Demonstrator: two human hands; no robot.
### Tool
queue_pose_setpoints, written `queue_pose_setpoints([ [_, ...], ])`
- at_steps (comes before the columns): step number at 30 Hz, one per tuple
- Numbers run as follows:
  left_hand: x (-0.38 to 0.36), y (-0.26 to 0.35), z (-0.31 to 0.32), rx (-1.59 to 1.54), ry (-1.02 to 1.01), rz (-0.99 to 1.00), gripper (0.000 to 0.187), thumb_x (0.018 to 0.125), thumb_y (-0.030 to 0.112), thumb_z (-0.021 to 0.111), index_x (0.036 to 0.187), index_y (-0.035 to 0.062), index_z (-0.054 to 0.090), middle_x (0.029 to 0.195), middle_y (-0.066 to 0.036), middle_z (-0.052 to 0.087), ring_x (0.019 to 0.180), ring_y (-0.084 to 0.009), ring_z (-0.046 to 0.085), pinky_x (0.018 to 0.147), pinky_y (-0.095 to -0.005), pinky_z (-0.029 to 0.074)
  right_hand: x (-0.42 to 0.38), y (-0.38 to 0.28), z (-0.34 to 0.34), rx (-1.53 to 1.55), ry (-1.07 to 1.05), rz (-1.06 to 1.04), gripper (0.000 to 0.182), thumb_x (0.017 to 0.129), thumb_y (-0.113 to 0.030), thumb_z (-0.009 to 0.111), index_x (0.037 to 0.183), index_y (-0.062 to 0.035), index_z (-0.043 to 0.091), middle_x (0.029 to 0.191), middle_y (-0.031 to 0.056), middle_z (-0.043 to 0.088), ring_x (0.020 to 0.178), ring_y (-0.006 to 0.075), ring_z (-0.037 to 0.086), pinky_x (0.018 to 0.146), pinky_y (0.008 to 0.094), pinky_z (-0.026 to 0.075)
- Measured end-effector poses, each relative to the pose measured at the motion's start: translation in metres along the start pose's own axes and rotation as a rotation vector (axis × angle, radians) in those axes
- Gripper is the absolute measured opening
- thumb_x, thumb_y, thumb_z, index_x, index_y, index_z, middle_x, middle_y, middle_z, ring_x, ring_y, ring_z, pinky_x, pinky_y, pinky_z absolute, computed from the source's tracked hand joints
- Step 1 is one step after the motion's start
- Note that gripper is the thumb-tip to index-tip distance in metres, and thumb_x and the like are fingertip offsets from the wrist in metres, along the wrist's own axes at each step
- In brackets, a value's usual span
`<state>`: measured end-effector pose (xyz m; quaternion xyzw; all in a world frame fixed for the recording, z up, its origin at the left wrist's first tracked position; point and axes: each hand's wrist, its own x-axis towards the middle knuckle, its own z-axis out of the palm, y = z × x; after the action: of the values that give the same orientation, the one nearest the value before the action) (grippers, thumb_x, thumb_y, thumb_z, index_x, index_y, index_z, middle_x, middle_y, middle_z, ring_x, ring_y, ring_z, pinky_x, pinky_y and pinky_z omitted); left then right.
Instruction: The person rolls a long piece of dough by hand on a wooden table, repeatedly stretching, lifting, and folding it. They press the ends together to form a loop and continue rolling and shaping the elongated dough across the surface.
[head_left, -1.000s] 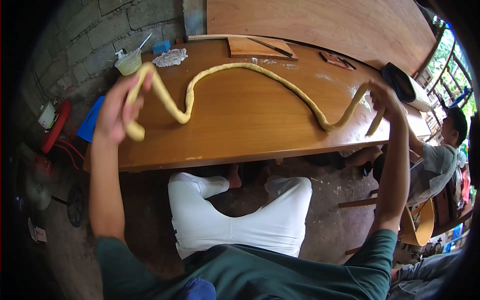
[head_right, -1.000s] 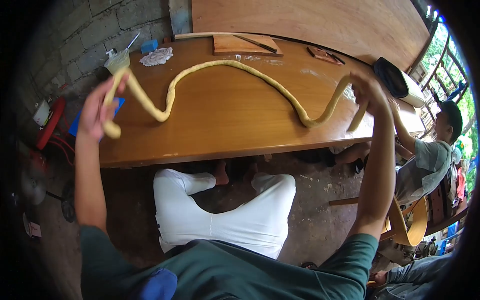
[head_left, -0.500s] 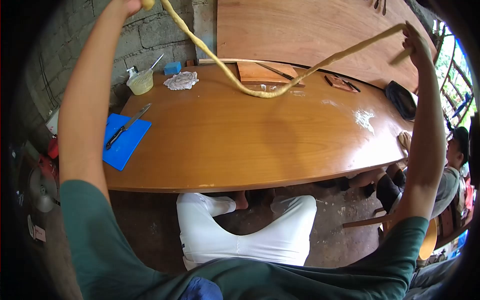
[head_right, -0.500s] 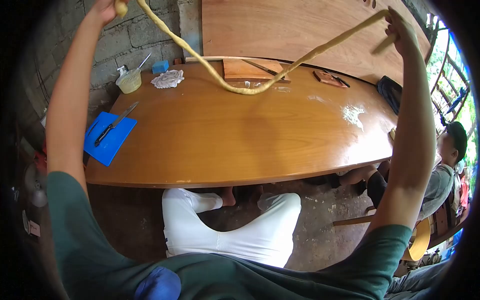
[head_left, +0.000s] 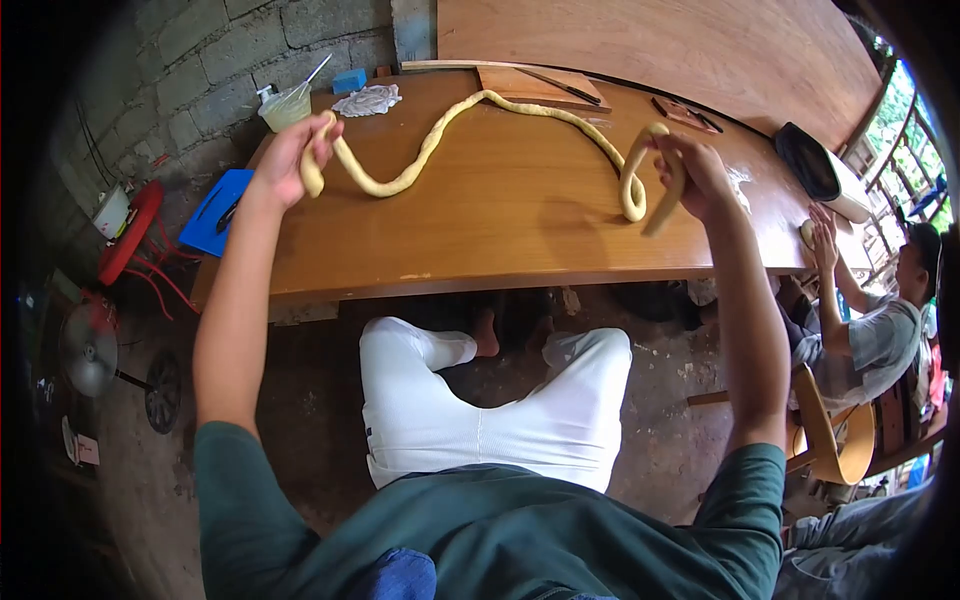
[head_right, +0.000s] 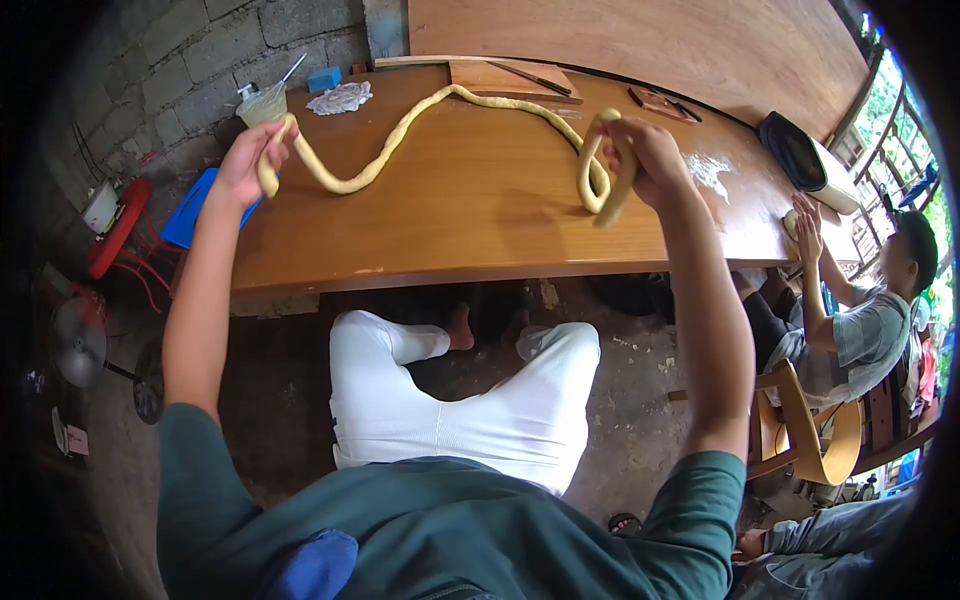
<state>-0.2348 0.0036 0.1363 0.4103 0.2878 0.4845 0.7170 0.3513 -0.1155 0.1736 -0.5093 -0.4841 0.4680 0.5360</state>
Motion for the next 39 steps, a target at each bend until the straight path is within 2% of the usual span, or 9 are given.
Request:
queue_pose_setpoints([
  [5, -0.003, 0.040, 0.074, -0.037, 0.051, 0.172, 0.019, 0.107, 0.013, 0.062, 0.122, 0.0034, 0.054, 0.127, -0.016, 0.068, 0.071, -0.0024, 0.061, 0.052, -0.0133, 0.055, 0.036, -0.029, 0.032, 0.583, 0.205, -0.305, 0.025, 0.103, -0.006, 0.059, 0.122, 0.0110, 0.059, 0.116, 0.0194, 0.067, 0.101, 0.0332, 0.072, 0.091, 0.0387, 0.066],
  [8, -0.010, 0.021, 0.057, 0.229, -0.021, 0.149, 0.021, 0.105, 0.018, 0.064, 0.123, 0.0089, 0.056, 0.101, -0.002, 0.067, 0.058, 0.0016, 0.047, 0.041, -0.0129, 0.034, 0.022, 0.021, 0.086, 0.368, 0.183, -0.210, 0.047, 0.115, -0.031, 0.029, 0.130, 0.0060, 0.054, 0.128, 0.0245, 0.065, 0.098, 0.0380, 0.073, 0.092, 0.0480, 0.065],
  [12, -0.034, -0.038, -0.013, 0.733, 0.052, -0.094, 0.020, 0.103, 0.020, 0.067, 0.120, 0.0110, 0.065, 0.088, 0.003, 0.066, 0.057, 0.0003, 0.048, 0.041, -0.0183, 0.034, 0.014, 0.149, 0.141, 0.535, -0.097, 0.245, 0.030, 0.103, -0.008, 0.058, 0.129, 0.0066, 0.055, 0.105, 0.0241, 0.065, 0.079, 0.0287, 0.068, 0.069, 0.0398, 0.061],
  [17, -0.032, -0.084, -0.143, 1.822, 0.390, 0.216, 0.041, 0.103, 0.026, 0.070, 0.138, 0.0054, 0.066, 0.100, -0.008, 0.073, 0.089, -0.0217, 0.071, 0.078, -0.0391, 0.058, 0.001, 0.173, 0.244, 0.768, 0.027, 0.199, 0.038, 0.098, -0.014, 0.070, 0.125, -0.0027, 0.045, 0.115, 0.0143, 0.059, 0.095, 0.0274, 0.070, 0.079, 0.0406, 0.060],
  [20, -0.060, -0.084, -0.016, 2.042, 0.567, 0.473, 0.046, 0.102, 0.029, 0.071, 0.140, 0.0027, 0.064, 0.128, -0.018, 0.071, 0.121, -0.0325, 0.067, 0.104, -0.0443, 0.052, -0.002, 0.155, 0.299, 0.571, 0.082, 0.213, 0.059, 0.098, -0.038, 0.071, 0.136, -0.0049, 0.039, 0.132, 0.0161, 0.053, 0.128, 0.0267, 0.048, 0.113, 0.0442, 0.038],
  [25, -0.013, -0.154, 0.063, 1.233, 0.095, 0.115, 0.060, 0.106, 0.030, 0.068, 0.154, 0.0007, 0.047, 0.146, -0.022, 0.062, 0.137, -0.0320, 0.059, 0.116, -0.0429, 0.045, 0.020, 0.158, 0.310, 0.603, -0.438, 0.226, 0.064, 0.102, -0.047, 0.065, 0.142, 0.0009, 0.049, 0.136, 0.0145, 0.058, 0.127, 0.0228, 0.051, 0.114, 0.0412, 0.039],
  [31, 0.012, -0.163, 0.040, 0.915, 0.066, 0.066, 0.027, 0.106, 0.016, 0.067, 0.128, 0.0031, 0.060, 0.099, -0.004, 0.068, 0.073, -0.0098, 0.063, 0.065, -0.0328, 0.054, 0.071, 0.127, 0.158, -1.055, -0.193, -0.304, 0.059, 0.100, -0.047, 0.069, 0.144, -0.0073, 0.063, 0.142, 0.0189, 0.067, 0.130, 0.0317, 0.064, 0.111, 0.0425, 0.050],
  [34, 0.008, -0.150, 0.046, 1.038, 0.035, 0.122, 0.025, 0.105, 0.016, 0.069, 0.125, 0.0011, 0.066, 0.107, -0.007, 0.073, 0.093, -0.0169, 0.068, 0.086, -0.0340, 0.055, 0.116, 0.185, 0.076, -1.456, 0.084, -1.037, 0.057, 0.100, -0.054, 0.067, 0.138, -0.0099, 0.067, 0.136, 0.0176, 0.069, 0.124, 0.0356, 0.067, 0.108, 0.0448, 0.052],
  [39, -0.002, -0.148, 0.053, 1.335, 0.052, 0.131, 0.032, 0.099, 0.022, 0.074, 0.124, 0.0018, 0.070, 0.116, -0.018, 0.076, 0.107, -0.0325, 0.072, 0.095, -0.0419, 0.055, 0.097, 0.129, 0.056, -1.602, -0.291, -0.252, 0.044, 0.107, -0.051, 0.057, 0.127, -0.0120, 0.064, 0.119, 0.0150, 0.074, 0.110, 0.0369, 0.072, 0.095, 0.0494, 0.058],
])
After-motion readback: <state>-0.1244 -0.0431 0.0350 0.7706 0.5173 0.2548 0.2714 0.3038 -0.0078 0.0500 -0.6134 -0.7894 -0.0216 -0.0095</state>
